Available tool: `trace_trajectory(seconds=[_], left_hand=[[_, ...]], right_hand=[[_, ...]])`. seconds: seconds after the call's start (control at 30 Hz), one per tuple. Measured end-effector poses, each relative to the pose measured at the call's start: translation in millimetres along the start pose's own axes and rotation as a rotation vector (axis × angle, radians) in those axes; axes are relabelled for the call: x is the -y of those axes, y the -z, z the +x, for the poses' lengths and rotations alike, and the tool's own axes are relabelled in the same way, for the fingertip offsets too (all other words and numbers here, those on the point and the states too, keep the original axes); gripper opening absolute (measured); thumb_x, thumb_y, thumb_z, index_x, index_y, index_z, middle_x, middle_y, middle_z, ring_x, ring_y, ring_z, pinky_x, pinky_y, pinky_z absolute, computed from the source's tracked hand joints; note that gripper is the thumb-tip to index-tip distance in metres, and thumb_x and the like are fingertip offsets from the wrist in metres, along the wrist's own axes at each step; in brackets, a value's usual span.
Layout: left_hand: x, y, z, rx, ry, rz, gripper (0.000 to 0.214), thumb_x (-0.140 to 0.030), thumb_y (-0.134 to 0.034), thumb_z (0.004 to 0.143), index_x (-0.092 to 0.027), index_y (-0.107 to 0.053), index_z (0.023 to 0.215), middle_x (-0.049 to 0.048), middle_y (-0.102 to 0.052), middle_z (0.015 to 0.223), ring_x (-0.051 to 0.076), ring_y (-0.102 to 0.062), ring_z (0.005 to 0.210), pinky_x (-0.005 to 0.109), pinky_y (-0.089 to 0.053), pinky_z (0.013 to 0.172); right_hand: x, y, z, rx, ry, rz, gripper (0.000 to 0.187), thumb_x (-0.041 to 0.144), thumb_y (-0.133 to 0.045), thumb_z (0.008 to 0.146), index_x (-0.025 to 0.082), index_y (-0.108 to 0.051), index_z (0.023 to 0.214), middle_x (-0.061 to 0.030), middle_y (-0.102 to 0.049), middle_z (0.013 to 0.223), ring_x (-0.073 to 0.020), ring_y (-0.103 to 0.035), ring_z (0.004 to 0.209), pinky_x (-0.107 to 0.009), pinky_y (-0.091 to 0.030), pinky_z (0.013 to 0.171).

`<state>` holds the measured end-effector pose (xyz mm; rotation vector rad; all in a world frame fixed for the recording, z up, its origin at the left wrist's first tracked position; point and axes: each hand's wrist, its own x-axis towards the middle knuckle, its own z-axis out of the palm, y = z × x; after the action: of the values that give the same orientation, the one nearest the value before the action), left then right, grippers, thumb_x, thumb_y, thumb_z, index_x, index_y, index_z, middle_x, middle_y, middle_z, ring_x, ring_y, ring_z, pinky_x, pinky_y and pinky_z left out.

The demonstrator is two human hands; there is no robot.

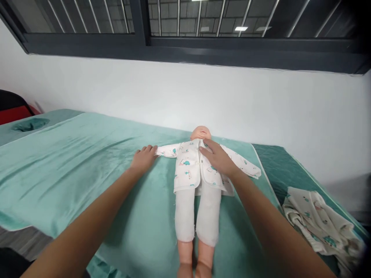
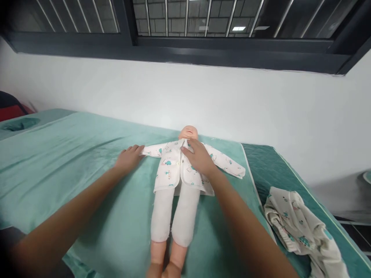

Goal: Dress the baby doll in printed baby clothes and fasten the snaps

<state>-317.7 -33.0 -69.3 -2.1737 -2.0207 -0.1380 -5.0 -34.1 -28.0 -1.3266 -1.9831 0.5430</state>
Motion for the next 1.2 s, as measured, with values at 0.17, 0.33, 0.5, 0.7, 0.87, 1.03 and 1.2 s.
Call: trace_trajectory(seconds=[0.17,0.33,0.5,0.7,0.87,1.03,1.2], left_hand=[[32.8,-2.1,2.1,-0.029,0.025,0.09,0.047,-0.016,-0.027,0.093,-0.021,-0.052,0.132,0.0147,-0.056,0.127,0.031,-0.05,0.117,0.042,-0.041,0.094],[28.2,-12.1,-22.2,-0.148,0.139,-0.108,0.051,-0.009,-0.03,0.087,-0.019,-0.055,0.129,0.0136,-0.056,0.127,0.031,-0.051,0.115,0.042,-0.044,0.092],[-23.6,-9.3,-78.4,-0.184,0.043,-0.583,0.041,-0.02,-0.037,0.09,-0.021,-0.052,0.127,0.0079,-0.06,0.12,0.022,-0.059,0.107,0.034,-0.048,0.094],[-88.1,10.5,-119.7,0.044,-0.018,-0.754,0.05,-0.029,-0.06,0.079,-0.025,-0.052,0.128,0.0054,-0.067,0.111,0.027,-0.061,0.108,0.041,-0.047,0.096],[-116.7,17.3,-112.5,0.016,-0.021,-0.944,0.043,-0.027,-0.055,0.083,-0.022,-0.054,0.125,0.0052,-0.069,0.106,0.023,-0.064,0.095,0.035,-0.049,0.084],[-128.9,15.2,-123.4,-0.072,-0.027,-0.817,0.035,-0.024,-0.045,0.087,-0.019,-0.059,0.119,0.0081,-0.069,0.104,0.024,-0.063,0.09,0.036,-0.047,0.078],[-112.4,15.1,-143.5,-0.071,0.024,-0.836,0.036,-0.022,-0.044,0.086,-0.022,-0.06,0.118,0.0053,-0.069,0.105,0.023,-0.062,0.093,0.036,-0.046,0.082]], right_hand=[[7.9,-1.5,-18.0,0.124,0.036,-0.095,0.065,0.055,-0.052,0.091,0.023,-0.041,0.148,-0.0085,-0.024,0.161,-0.0305,-0.015,0.15,-0.054,-0.017,0.12],[4.8,-2.6,-73.3,-0.034,0.156,-0.039,0.058,0.046,-0.047,0.097,0.029,-0.034,0.151,-0.0041,-0.024,0.161,-0.0247,-0.015,0.15,-0.052,-0.017,0.122],[-13.1,-0.9,-146.1,-0.091,0.083,-0.004,0.066,0.042,-0.06,0.091,0.035,-0.03,0.15,-0.005,-0.028,0.158,-0.0268,-0.027,0.145,-0.05,-0.029,0.118],[-35.9,-7.3,-172.4,-0.15,0.002,-0.065,0.047,0.036,-0.058,0.091,0.028,-0.047,0.137,-0.0088,-0.054,0.129,-0.0272,-0.053,0.12,-0.046,-0.045,0.102],[-29.1,-4.6,-161.7,-0.299,-0.02,-0.093,0.02,0.03,-0.047,0.095,0.02,-0.06,0.107,-0.0055,-0.06,0.092,-0.0193,-0.059,0.08,-0.035,-0.051,0.075],[-31.5,-0.2,-180.0,-0.34,-0.085,-0.113,0.022,0.023,-0.048,0.092,0.017,-0.059,0.109,-0.0054,-0.06,0.094,-0.0173,-0.058,0.077,-0.033,-0.049,0.072],[-34.7,9.3,-205.1,-0.238,-0.106,-0.086,0.029,0.019,-0.046,0.089,0.019,-0.059,0.115,-0.006,-0.062,0.099,-0.0186,-0.06,0.082,-0.035,-0.049,0.077]])
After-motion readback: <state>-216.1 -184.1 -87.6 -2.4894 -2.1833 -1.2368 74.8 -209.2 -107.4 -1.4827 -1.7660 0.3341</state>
